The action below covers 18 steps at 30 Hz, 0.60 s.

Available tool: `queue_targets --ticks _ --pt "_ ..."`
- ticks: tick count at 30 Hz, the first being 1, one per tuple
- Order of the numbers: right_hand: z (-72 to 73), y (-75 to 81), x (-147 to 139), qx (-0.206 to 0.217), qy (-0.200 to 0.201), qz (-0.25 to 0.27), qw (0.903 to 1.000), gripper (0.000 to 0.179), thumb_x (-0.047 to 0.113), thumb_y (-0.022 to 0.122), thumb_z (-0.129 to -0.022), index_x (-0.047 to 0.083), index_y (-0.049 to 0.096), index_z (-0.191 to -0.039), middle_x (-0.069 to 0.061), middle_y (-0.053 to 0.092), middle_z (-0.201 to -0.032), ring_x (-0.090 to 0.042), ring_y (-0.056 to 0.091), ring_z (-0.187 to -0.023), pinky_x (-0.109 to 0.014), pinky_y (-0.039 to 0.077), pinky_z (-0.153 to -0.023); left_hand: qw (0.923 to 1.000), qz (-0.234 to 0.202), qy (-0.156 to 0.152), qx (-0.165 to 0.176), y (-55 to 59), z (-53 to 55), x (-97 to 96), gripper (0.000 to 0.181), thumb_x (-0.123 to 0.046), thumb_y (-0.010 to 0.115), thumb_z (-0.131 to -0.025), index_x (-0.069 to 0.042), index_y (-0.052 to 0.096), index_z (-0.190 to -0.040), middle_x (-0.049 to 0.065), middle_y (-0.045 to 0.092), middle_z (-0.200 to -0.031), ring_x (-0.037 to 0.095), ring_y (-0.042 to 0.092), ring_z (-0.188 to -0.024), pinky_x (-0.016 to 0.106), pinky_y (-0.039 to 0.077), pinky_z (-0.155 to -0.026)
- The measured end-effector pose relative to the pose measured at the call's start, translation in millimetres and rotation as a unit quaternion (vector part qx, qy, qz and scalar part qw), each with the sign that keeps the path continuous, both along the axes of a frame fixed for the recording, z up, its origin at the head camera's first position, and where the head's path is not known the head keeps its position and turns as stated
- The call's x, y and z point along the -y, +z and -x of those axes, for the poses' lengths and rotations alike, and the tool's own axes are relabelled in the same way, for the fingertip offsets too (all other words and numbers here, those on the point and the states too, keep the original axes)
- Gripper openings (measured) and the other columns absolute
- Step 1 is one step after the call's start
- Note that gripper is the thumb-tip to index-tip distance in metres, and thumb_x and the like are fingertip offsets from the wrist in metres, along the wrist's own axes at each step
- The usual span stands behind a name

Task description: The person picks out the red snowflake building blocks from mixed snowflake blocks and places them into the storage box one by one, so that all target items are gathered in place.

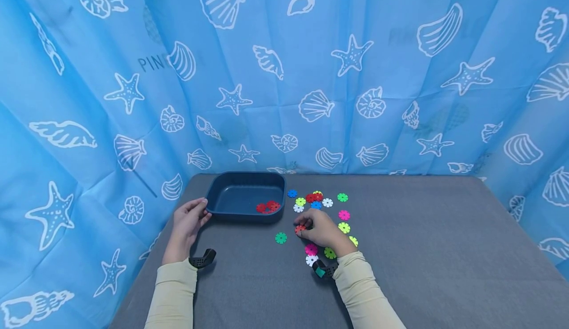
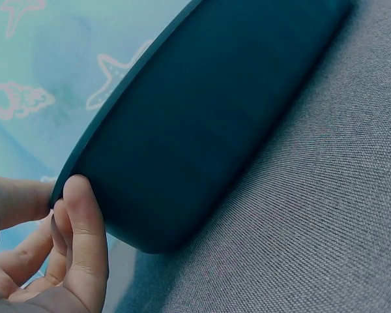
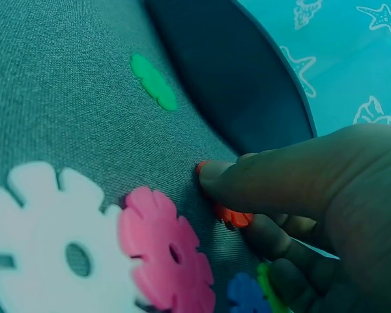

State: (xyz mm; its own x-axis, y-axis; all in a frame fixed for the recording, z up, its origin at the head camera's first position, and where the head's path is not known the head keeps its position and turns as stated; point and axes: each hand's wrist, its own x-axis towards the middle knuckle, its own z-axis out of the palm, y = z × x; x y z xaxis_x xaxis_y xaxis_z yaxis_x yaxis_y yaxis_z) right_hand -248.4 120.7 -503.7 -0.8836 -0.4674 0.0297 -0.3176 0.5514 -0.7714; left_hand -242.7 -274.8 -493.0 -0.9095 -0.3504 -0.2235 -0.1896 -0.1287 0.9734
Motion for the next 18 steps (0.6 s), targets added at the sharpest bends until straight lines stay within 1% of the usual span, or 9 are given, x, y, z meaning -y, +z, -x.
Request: queue_targets --ticks 7,12,18 --pt "0.0 0.0 1.0 0.002 -0.004 -0.002 1.0 0.023 0.007 0.082 -0.091 0.007 0.079 -0.115 -0.004 0.072 -0.102 -0.017 0.062 -0.093 -0.034 0.055 -0.081 1.0 0.002 -0.003 0.001 -0.4 0.5 0.7 0.045 -0.029 0.066 -0.107 -0.004 0.06 -0.143 0.012 0.058 -0.128 0.013 0.061 -0.098 0.023 0.063 -0.087" --pt "0.0 0.3 0.9 -0.003 -0.001 -0.004 1.0 0.022 0.007 0.082 -0.091 0.007 0.08 -0.114 -0.004 0.073 -0.104 -0.017 0.062 -0.093 -0.034 0.055 -0.081 1.0 0.001 0.0 0.001 -1.1 1.7 0.0 0.042 -0.028 0.066 -0.107 -0.004 0.061 -0.142 0.011 0.059 -0.126 0.014 0.061 -0.099 0.023 0.064 -0.086" --pt "0.1 -0.4 0.2 -0.006 -0.001 -0.006 1.0 0.018 0.009 0.082 -0.092 0.009 0.081 -0.111 -0.004 0.073 -0.104 -0.018 0.062 -0.094 -0.034 0.054 -0.08 1.0 0.002 0.002 0.005 -0.9 1.3 0.1 0.044 -0.03 0.066 -0.107 -0.004 0.061 -0.142 0.01 0.059 -0.126 0.015 0.061 -0.098 0.023 0.064 -0.085"
